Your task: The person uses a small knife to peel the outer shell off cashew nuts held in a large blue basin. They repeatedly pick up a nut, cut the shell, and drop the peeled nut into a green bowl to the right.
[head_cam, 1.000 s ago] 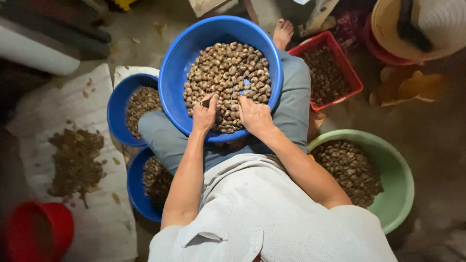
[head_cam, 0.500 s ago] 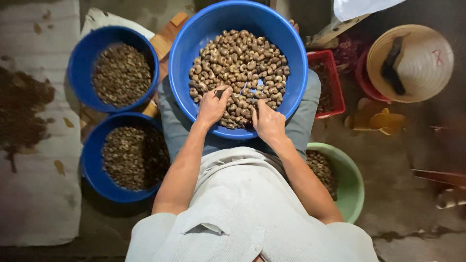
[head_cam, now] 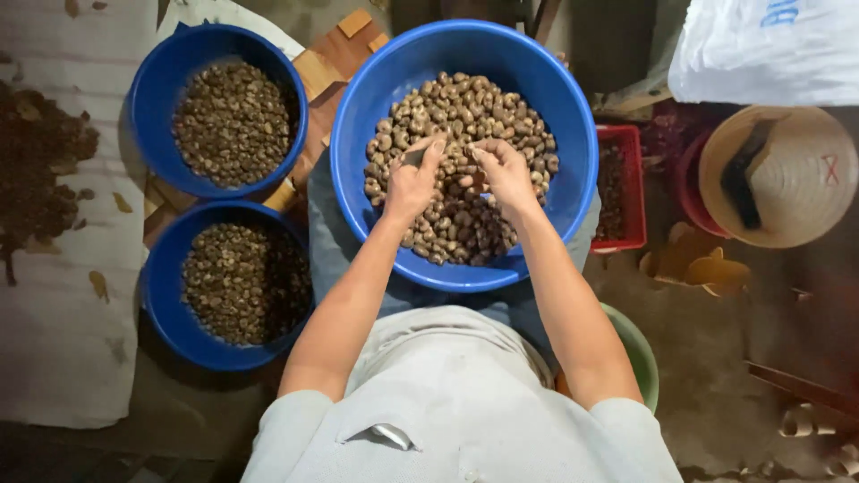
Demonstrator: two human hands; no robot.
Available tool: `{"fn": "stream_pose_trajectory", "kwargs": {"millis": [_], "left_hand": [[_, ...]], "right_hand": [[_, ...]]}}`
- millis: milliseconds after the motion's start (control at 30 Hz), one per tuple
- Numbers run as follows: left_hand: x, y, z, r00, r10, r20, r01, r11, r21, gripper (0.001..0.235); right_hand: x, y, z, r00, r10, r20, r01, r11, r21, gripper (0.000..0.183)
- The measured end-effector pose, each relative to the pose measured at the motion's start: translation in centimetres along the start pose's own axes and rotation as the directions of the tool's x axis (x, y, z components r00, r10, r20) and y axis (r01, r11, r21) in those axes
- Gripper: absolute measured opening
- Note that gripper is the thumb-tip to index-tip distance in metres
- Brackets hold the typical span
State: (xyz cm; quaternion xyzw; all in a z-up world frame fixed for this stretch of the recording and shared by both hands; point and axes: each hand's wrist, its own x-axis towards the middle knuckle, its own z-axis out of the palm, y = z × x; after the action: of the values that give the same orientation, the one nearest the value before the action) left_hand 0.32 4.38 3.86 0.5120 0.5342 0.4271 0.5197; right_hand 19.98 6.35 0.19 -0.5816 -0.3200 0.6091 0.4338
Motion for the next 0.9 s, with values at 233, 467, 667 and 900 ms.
{"fn": "stream_pose_trajectory", "kwargs": {"millis": [233,467,667,900], "left_hand": [[6.4,-5.1,2.3,0.993,0.044,0.11,-0.047,0.999,0.022,0.035],[5.8,-3.6,2.6,0.99,0.063,0.129,-0.052,0.995,-0.085,0.029],[5.3,-3.5,2.4,0.983,0.12,0.139,-0.106,0.989,-0.102,0.027],[5.3,-2.0,2.8,0.984,0.15,0.094,-0.129,0.971,-0.199,0.025]], "right_hand": [[2.1,-1.9,0.8,0.993,0.088,-0.076,-0.085,0.995,0.048,0.032],[1.8,-1.6,0.5,0.996,0.085,0.016,-0.086,0.994,0.065,0.03],[1.1,-2.2,0.7,0.996,0.034,0.088,-0.045,0.992,0.121,0.037],[1.6,-1.8,0.0,0.991,-0.024,0.132,-0.001,0.982,0.188,0.039]]}}
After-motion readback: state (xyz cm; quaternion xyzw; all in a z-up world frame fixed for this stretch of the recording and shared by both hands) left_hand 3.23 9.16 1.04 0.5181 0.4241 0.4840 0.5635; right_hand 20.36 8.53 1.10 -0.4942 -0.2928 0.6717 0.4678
